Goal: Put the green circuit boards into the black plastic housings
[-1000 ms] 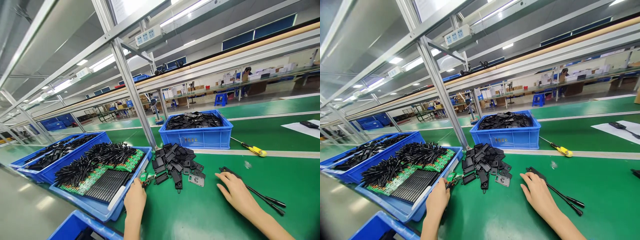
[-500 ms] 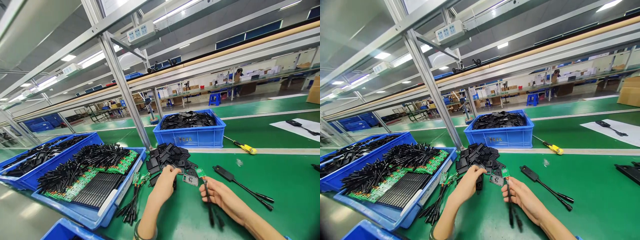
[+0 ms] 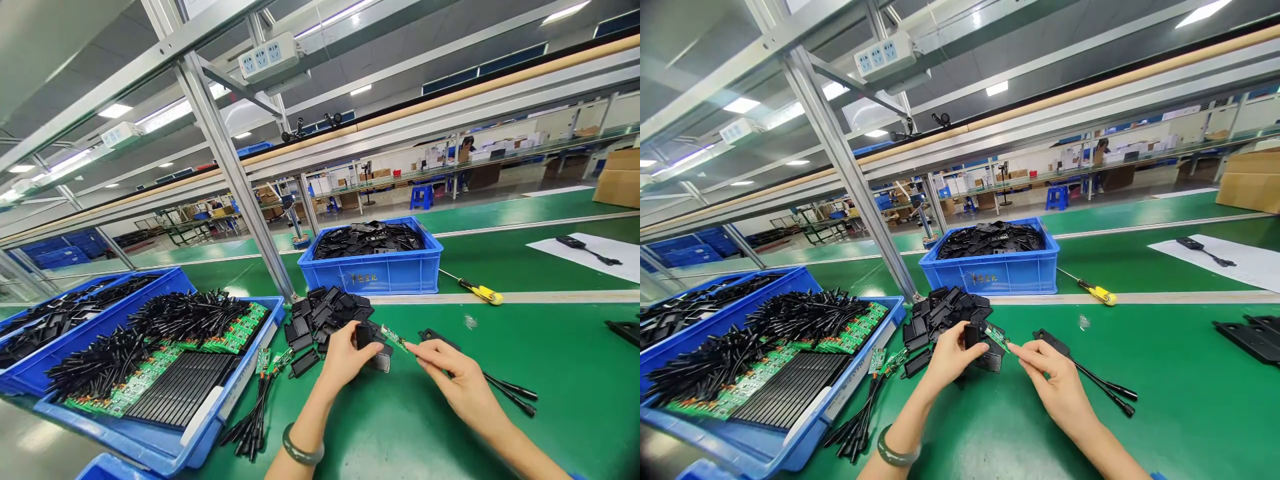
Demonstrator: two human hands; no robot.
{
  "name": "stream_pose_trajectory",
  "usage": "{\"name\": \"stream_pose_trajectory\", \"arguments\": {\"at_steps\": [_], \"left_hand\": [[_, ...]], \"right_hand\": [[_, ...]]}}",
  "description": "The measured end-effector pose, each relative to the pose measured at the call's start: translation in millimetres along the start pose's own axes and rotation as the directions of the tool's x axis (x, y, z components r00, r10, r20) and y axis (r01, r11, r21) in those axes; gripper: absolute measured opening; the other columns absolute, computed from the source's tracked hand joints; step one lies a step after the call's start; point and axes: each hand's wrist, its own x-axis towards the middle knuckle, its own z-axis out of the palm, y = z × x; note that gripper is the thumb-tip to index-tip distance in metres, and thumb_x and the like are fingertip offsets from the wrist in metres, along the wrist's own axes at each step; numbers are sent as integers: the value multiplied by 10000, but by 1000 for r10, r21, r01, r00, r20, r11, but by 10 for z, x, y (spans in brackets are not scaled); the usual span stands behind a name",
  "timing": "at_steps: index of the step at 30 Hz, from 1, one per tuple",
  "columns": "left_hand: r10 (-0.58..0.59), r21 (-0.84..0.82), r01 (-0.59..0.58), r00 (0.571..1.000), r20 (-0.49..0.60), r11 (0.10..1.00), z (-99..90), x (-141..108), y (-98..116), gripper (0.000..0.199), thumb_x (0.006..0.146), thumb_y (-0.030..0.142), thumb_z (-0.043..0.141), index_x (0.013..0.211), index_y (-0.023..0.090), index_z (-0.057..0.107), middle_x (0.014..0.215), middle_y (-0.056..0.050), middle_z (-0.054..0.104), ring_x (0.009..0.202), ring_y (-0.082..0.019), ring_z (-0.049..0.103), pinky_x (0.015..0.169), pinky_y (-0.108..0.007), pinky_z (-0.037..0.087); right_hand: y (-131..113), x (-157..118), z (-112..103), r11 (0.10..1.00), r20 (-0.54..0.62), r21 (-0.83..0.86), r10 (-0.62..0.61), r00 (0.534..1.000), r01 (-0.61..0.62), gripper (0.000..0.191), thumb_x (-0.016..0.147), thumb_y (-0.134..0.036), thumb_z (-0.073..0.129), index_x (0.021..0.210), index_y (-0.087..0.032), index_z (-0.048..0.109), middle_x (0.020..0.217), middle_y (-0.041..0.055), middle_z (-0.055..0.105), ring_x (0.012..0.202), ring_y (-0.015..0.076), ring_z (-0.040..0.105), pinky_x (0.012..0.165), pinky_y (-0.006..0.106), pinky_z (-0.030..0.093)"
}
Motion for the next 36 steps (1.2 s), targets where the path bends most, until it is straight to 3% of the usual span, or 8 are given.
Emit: {"name": "stream_pose_trajectory", "arguments": {"at_steps": [2, 4, 7, 10, 14, 18, 30, 36], "left_hand": [[-124, -361, 151, 988, 96, 920, 201, 21, -20, 384, 616, 450, 747, 808, 150, 603, 653, 6, 569, 544, -99, 482, 474, -208, 361], [-219, -577, 279, 960, 173, 767, 358, 13, -65, 444, 602, 511, 744, 786, 140, 583, 641, 11, 557, 487, -68, 442, 397, -177, 309], [-308, -712, 361, 928, 210, 603, 479, -35, -130, 517, 617, 593, 702, 808, 127, 585, 704, -26, 611, 502, -66, 487, 391, -161, 349], [-307, -787, 370, 921, 240, 494, 494, -89, -150, 517, 636, 574, 706, 828, 101, 623, 714, -53, 640, 563, -90, 562, 479, -182, 455], [-189, -807, 294, 955, 228, 512, 478, -142, -120, 458, 657, 401, 768, 985, 105, 647, 858, -79, 667, 651, -96, 600, 562, -186, 501], [-193, -837, 242, 967, 166, 491, 481, -161, -101, 630, 614, 277, 814, 1186, 199, 562, 951, -57, 654, 756, -128, 626, 636, -218, 530], [-85, -893, 215, 977, 198, 395, 511, -194, -79, 469, 718, 199, 727, 1146, 182, 536, 1098, -109, 627, 990, -211, 608, 846, -345, 486], [-195, -896, 192, 973, 122, 399, 654, -198, -136, 324, 738, 304, 709, 979, 138, 571, 1008, -125, 660, 958, -233, 626, 822, -363, 486]], "right_hand": [[5, -4, -3, 991, -11, -110, -73, 997, 72, 303, 905, -288, 454, 1131, -290, 656, 889, 31, 602, 784, 140, 583, 677, 228, 474], [14, -7, -5, 974, -7, -193, -127, 992, 123, 337, 910, -233, 411, 1150, -284, 643, 883, 34, 593, 756, 129, 588, 663, 219, 483], [39, -14, -4, 945, 2, -281, -173, 985, 167, 377, 901, -176, 368, 1112, -278, 663, 887, 43, 601, 761, 133, 605, 668, 226, 500], [81, -30, 11, 935, -12, -323, -158, 987, 146, 345, 907, -198, 383, 1104, -270, 658, 942, 50, 626, 827, 156, 622, 708, 250, 516], [131, -53, 37, 950, -50, -301, -96, 994, 76, 306, 911, -264, 434, 1171, -246, 595, 1040, 59, 646, 937, 195, 618, 809, 308, 512], [95, -53, 42, 967, 17, -254, -26, 1000, 29, 291, 918, -287, 420, 1116, -250, 630, 1030, 67, 644, 930, 215, 612, 810, 335, 503], [61, -70, 99, 963, 89, -265, -35, 995, 58, 329, 922, -289, 391, 1133, -253, 642, 894, 77, 570, 771, 187, 578, 700, 304, 490], [75, -112, 162, 970, 143, -240, 1, 990, 33, 293, 910, -267, 414, 1127, -268, 611, 916, 64, 583, 788, 187, 586, 731, 308, 485]]}}
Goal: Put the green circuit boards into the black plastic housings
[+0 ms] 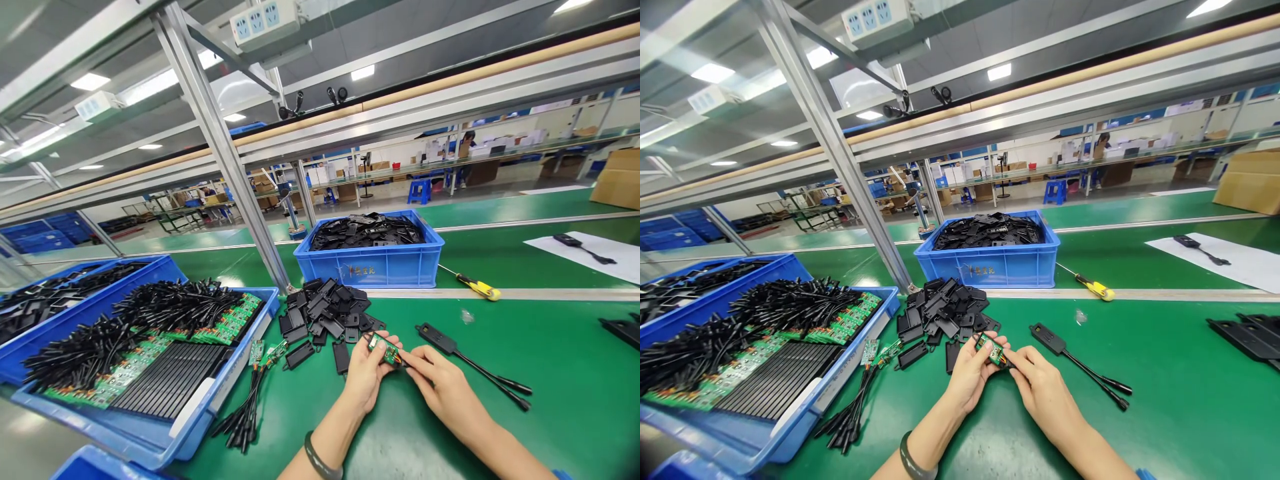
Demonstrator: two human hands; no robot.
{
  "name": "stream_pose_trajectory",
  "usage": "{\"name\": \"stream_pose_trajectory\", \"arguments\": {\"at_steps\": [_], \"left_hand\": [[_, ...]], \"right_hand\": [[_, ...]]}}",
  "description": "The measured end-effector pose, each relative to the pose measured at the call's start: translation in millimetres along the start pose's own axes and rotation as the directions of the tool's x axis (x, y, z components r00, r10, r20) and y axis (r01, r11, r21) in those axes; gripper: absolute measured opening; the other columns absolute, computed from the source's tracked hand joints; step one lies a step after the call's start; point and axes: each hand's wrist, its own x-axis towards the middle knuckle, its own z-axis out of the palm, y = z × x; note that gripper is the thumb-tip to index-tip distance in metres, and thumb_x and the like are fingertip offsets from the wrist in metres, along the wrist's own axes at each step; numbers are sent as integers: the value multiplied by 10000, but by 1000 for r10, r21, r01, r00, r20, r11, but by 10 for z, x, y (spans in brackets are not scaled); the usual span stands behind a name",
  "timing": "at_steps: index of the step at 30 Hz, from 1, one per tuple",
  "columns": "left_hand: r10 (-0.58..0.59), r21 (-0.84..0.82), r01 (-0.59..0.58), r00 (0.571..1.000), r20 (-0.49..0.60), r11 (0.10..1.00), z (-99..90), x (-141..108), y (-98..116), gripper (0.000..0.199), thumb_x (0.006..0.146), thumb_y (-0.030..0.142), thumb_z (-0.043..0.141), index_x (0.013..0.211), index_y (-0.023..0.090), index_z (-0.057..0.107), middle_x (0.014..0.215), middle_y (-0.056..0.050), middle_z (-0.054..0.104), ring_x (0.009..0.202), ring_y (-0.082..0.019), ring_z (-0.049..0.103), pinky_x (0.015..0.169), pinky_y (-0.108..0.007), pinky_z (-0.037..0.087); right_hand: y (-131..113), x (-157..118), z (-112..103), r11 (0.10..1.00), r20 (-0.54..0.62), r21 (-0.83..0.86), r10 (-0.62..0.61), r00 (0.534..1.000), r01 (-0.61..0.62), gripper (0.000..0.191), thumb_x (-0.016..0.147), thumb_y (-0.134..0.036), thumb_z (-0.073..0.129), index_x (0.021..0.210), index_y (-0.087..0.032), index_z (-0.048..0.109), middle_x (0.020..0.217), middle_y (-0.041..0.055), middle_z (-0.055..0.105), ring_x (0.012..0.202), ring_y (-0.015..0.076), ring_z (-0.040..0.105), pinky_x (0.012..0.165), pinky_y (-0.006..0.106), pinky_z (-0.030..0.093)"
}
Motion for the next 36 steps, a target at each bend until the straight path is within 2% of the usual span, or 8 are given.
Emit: {"name": "stream_pose_trajectory", "arguments": {"at_steps": [2, 5, 10, 17, 23, 25, 29, 36], "left_hand": [[21, 27, -20, 1000, -22, 999, 3, -1, -29, 325, 736, 330, 706, 955, 135, 566, 976, -124, 668, 932, -230, 634, 805, -359, 492], [59, 106, -54, 997, -42, 993, 11, -15, -41, 346, 738, 356, 698, 959, 142, 541, 942, -118, 675, 890, -222, 646, 761, -336, 502], [131, 216, -123, 991, -26, 969, 32, -47, -65, 348, 769, 397, 654, 977, 172, 490, 923, -91, 667, 861, -215, 657, 737, -330, 517], [155, 224, -153, 988, 8, 962, 35, -65, -60, 310, 803, 407, 610, 965, 194, 454, 887, -59, 657, 845, -210, 659, 742, -343, 519], [153, 181, -153, 988, 16, 972, 72, -88, -54, 285, 815, 376, 604, 955, 188, 442, 884, -68, 661, 860, -215, 659, 732, -330, 511], [165, 176, -164, 986, 10, 971, 84, -93, -53, 290, 814, 378, 605, 963, 188, 444, 886, -72, 663, 855, -218, 661, 712, -323, 511], [164, 132, -159, 986, -25, 978, 91, -98, -41, 304, 806, 380, 613, 968, 187, 442, 883, -74, 669, 844, -222, 665, 718, -334, 512], [242, 243, -224, 969, -46, 944, 126, -114, -38, 232, 849, 342, 552, 984, 188, 442, 917, -80, 672, 870, -205, 655, 736, -324, 512]], "right_hand": [[-11, 10, 7, 996, -22, 60, 61, 998, -60, 230, 871, -285, 481, 1055, -249, 614, 902, 58, 610, 774, 193, 590, 717, 305, 488], [-34, 40, -1, 971, -4, 118, 209, 978, -207, 154, 818, -351, 551, 878, -224, 612, 755, 33, 624, 645, 183, 568, 588, 279, 464], [-31, 71, -7, 955, 136, 80, 272, 953, -284, 359, 835, -439, 510, 565, -204, 548, 498, -26, 495, 479, 131, 419, 475, 247, 307], [-2, 49, 60, 935, 71, 203, 283, 957, -291, 353, 792, -466, 558, 575, -189, 577, 540, -26, 519, 536, 137, 445, 513, 233, 330], [-59, 24, 76, 953, -15, 169, 258, 966, -252, 337, 807, -475, 551, 620, -201, 614, 581, -9, 573, 543, 147, 469, 530, 247, 347], [-69, 34, 72, 943, -6, 181, 284, 959, -278, 358, 804, -488, 543, 602, -199, 601, 550, -12, 561, 524, 144, 472, 515, 244, 347], [-58, 63, 66, 886, 116, 265, 364, 924, -382, 384, 788, -502, 528, 566, -189, 560, 509, -12, 554, 505, 144, 495, 505, 236, 364], [-32, 85, 109, 927, 42, 144, 343, 938, -345, 406, 802, -509, 494, 553, -189, 516, 491, -27, 495, 495, 129, 422, 489, 236, 300]]}}
